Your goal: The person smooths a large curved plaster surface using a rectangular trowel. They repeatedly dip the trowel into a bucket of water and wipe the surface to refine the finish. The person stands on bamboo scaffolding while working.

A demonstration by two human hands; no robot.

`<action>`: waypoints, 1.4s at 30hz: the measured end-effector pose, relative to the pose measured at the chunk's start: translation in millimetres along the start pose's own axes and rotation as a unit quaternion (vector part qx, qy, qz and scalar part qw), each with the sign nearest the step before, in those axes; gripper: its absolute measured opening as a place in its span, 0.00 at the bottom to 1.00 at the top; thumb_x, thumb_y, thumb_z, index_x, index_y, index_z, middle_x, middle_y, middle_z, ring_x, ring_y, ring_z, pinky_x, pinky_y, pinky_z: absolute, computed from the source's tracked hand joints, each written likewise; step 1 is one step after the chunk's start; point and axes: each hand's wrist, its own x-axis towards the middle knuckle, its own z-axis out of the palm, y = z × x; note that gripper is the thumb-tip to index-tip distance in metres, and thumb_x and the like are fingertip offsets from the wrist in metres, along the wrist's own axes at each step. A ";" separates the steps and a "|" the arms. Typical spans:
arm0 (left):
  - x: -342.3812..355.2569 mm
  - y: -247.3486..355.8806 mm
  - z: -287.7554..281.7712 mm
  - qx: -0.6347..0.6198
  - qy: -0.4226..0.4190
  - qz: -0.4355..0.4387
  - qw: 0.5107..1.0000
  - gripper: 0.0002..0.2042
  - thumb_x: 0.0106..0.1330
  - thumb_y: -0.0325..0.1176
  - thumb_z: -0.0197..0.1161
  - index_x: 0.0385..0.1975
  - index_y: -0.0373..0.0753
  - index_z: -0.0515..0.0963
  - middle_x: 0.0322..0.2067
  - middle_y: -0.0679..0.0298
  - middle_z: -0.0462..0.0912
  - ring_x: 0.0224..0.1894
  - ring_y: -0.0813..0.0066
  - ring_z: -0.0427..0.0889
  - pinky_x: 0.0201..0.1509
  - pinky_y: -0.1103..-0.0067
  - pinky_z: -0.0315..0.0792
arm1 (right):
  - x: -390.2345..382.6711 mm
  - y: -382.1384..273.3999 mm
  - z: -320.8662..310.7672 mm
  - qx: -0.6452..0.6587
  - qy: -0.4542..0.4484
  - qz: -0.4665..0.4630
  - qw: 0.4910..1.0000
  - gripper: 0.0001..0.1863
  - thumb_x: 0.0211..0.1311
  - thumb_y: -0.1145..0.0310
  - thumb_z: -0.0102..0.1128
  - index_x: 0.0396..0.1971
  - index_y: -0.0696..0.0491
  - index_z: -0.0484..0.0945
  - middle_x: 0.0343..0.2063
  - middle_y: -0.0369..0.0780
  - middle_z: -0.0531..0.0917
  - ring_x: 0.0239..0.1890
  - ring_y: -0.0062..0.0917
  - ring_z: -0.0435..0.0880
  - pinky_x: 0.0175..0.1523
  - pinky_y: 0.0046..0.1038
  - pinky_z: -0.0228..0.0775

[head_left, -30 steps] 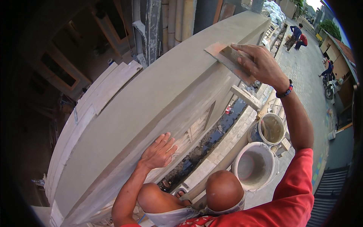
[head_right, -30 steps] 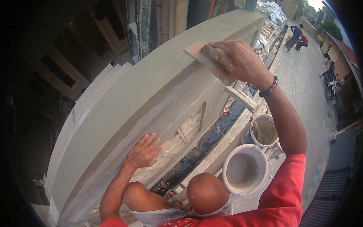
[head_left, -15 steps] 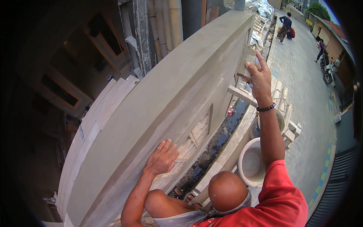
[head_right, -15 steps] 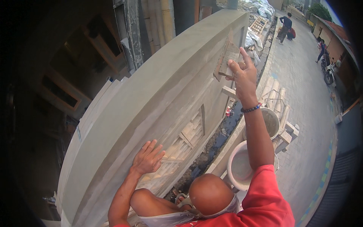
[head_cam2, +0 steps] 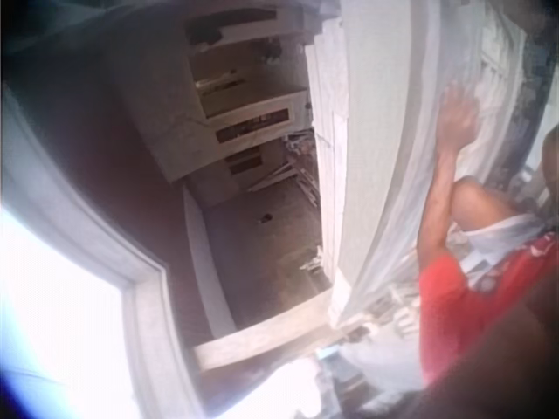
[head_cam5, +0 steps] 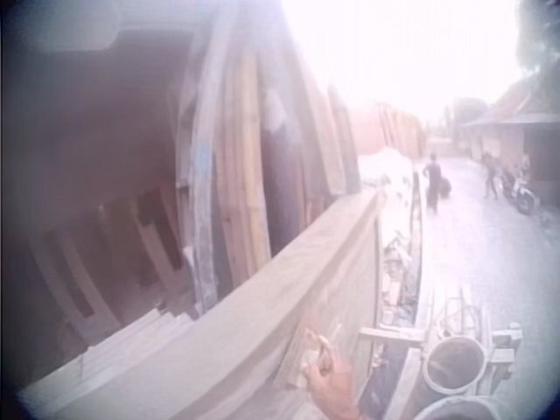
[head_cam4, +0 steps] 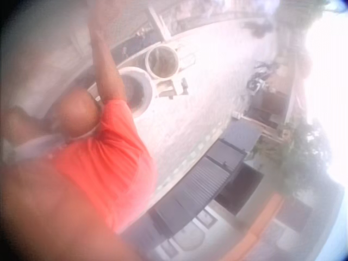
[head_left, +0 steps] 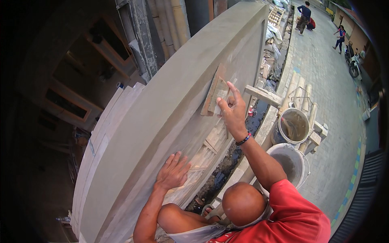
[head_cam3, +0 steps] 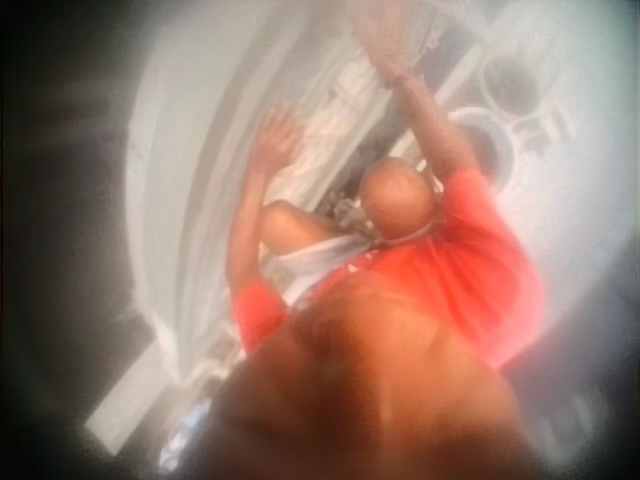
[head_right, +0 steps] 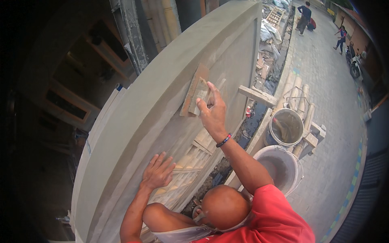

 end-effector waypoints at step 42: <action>8.9 1.1 1.7 0.043 -0.007 0.002 0.999 0.17 0.49 0.35 0.63 0.42 0.49 0.83 0.48 0.66 0.82 0.58 0.59 0.74 0.66 0.64 0.58 | 65.9 -28.1 -3.5 0.033 0.098 -0.036 0.994 0.27 0.54 0.71 0.60 0.56 0.57 0.72 0.17 0.33 0.69 0.19 0.17 0.65 0.27 0.25 0.63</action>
